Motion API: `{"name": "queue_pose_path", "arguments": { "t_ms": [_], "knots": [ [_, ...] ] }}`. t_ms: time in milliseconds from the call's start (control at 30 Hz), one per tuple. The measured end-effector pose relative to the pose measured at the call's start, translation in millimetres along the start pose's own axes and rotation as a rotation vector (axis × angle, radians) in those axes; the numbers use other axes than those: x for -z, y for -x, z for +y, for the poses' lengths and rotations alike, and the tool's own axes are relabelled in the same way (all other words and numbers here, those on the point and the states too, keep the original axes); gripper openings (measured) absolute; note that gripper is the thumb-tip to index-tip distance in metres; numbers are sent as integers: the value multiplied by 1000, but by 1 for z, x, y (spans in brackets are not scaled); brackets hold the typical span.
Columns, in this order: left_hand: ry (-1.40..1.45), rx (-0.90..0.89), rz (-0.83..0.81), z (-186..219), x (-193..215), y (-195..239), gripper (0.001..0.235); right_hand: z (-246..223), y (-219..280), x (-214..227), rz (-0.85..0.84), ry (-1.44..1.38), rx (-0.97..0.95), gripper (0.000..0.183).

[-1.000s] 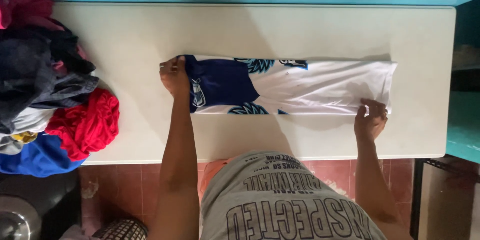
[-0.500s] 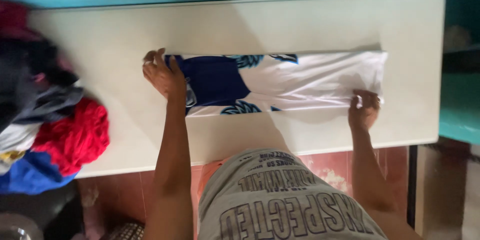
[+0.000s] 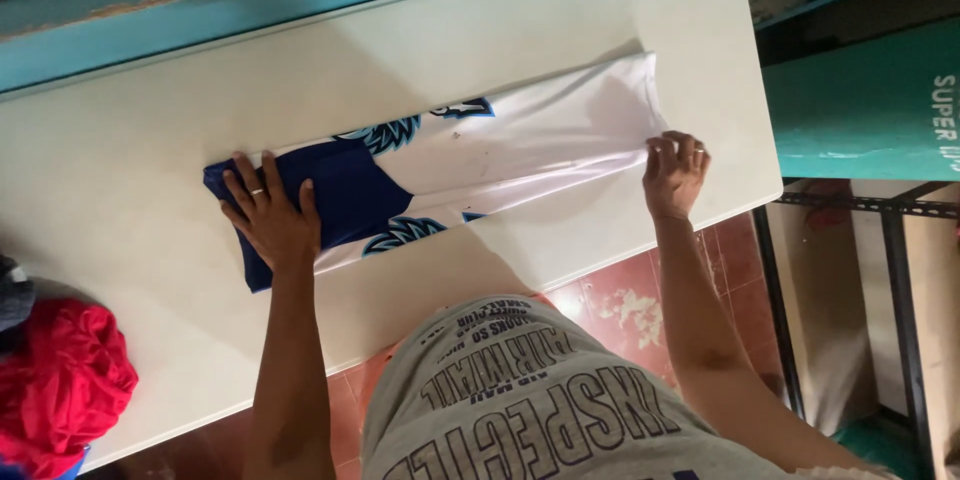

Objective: Folding various shirts and laundry items on a table.

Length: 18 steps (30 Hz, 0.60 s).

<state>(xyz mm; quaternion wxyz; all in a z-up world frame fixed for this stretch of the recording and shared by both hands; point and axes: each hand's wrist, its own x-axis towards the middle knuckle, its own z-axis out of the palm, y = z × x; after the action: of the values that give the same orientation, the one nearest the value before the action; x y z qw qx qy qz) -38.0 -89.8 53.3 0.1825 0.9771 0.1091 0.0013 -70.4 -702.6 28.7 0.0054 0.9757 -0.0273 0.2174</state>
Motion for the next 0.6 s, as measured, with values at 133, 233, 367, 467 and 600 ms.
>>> {"name": "queue_pose_path", "arguments": {
  "t_ms": [133,233,367,467,600],
  "knots": [
    [2,-3,-4,0,-3,-1,71,-1,7,7,-92,-32,21,6],
    [14,11,-9,3,2,0,71,-15,-2,26,-109,-94,-16,13],
    [25,28,-19,4,0,0,72,5,-22,0,-66,-135,-126,15],
    [-4,28,-16,2,-5,-1,72,22,-42,-34,-27,-273,-323,18],
    [-7,42,-4,-2,-6,-1,73,22,-58,-65,-99,-300,-466,53]
  ]
}}
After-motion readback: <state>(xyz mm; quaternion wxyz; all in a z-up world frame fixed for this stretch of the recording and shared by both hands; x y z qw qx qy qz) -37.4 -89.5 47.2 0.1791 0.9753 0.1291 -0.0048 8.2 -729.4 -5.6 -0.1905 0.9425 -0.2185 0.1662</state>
